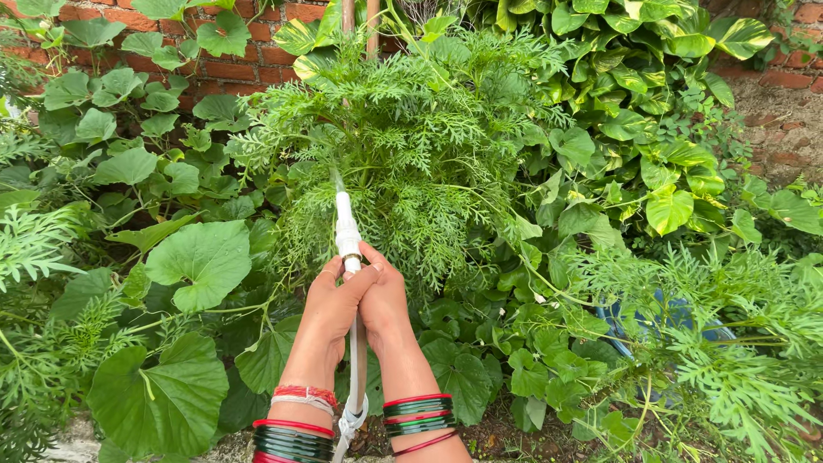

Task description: The person waters green leafy plants in a backyard using a white hose, directing the water stream onto various parts of the foliage.

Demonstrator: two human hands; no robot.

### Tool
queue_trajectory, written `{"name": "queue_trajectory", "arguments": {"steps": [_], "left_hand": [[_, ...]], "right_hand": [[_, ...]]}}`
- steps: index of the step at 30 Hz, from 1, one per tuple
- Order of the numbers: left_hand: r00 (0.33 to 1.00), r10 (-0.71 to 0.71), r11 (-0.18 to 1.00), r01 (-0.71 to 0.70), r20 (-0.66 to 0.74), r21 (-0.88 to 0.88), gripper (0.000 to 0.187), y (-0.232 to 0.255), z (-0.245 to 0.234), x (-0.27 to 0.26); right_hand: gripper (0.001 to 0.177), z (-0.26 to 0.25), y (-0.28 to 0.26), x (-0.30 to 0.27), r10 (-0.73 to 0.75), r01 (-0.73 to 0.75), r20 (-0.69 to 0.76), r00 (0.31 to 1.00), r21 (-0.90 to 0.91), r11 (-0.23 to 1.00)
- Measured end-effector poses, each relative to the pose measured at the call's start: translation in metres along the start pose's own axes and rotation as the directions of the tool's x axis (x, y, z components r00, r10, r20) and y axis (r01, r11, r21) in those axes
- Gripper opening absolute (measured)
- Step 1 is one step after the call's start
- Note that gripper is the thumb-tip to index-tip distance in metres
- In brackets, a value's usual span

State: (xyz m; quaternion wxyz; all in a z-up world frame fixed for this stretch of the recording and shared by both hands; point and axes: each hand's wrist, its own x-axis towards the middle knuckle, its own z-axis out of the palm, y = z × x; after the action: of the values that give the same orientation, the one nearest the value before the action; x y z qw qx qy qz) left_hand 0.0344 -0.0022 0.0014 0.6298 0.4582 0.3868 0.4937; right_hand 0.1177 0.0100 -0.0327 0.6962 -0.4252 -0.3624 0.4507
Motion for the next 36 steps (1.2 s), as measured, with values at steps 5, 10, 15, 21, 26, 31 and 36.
{"name": "queue_trajectory", "arguments": {"steps": [5,10,15,21,26,31,36], "left_hand": [[1.000,-0.005,1.000,0.005,0.010,0.014,0.081,-0.001,0.003,0.000],[1.000,-0.004,0.999,0.005,-0.008,0.038,0.078,0.000,0.008,-0.002],[1.000,0.008,0.999,-0.008,-0.007,0.040,0.077,-0.001,0.012,-0.003],[1.000,0.012,0.998,-0.011,-0.022,0.069,0.075,-0.005,0.016,-0.004],[1.000,0.017,0.998,-0.015,-0.024,0.057,0.074,-0.012,0.018,0.000],[1.000,0.010,0.999,-0.009,-0.017,0.043,0.072,-0.015,0.021,0.001],[0.999,-0.010,0.996,0.014,-0.051,0.085,0.077,-0.015,0.026,0.003]], "right_hand": [[0.057,-0.004,0.000,0.002,0.004,-0.004,-0.003,1.000,0.018,1.000],[0.057,-0.007,-0.001,0.003,0.022,-0.021,-0.010,1.000,0.034,0.999],[0.057,-0.012,0.000,0.003,0.012,-0.012,-0.007,1.000,0.013,1.000],[0.059,-0.018,0.005,0.006,0.019,-0.018,-0.010,1.000,0.046,0.999],[0.058,-0.022,0.006,0.007,0.005,-0.005,0.005,1.000,0.026,1.000],[0.058,-0.024,0.002,0.005,0.039,-0.040,0.006,0.999,0.042,0.998],[0.060,-0.028,-0.001,0.006,0.055,-0.055,-0.021,0.998,0.017,0.998]]}}
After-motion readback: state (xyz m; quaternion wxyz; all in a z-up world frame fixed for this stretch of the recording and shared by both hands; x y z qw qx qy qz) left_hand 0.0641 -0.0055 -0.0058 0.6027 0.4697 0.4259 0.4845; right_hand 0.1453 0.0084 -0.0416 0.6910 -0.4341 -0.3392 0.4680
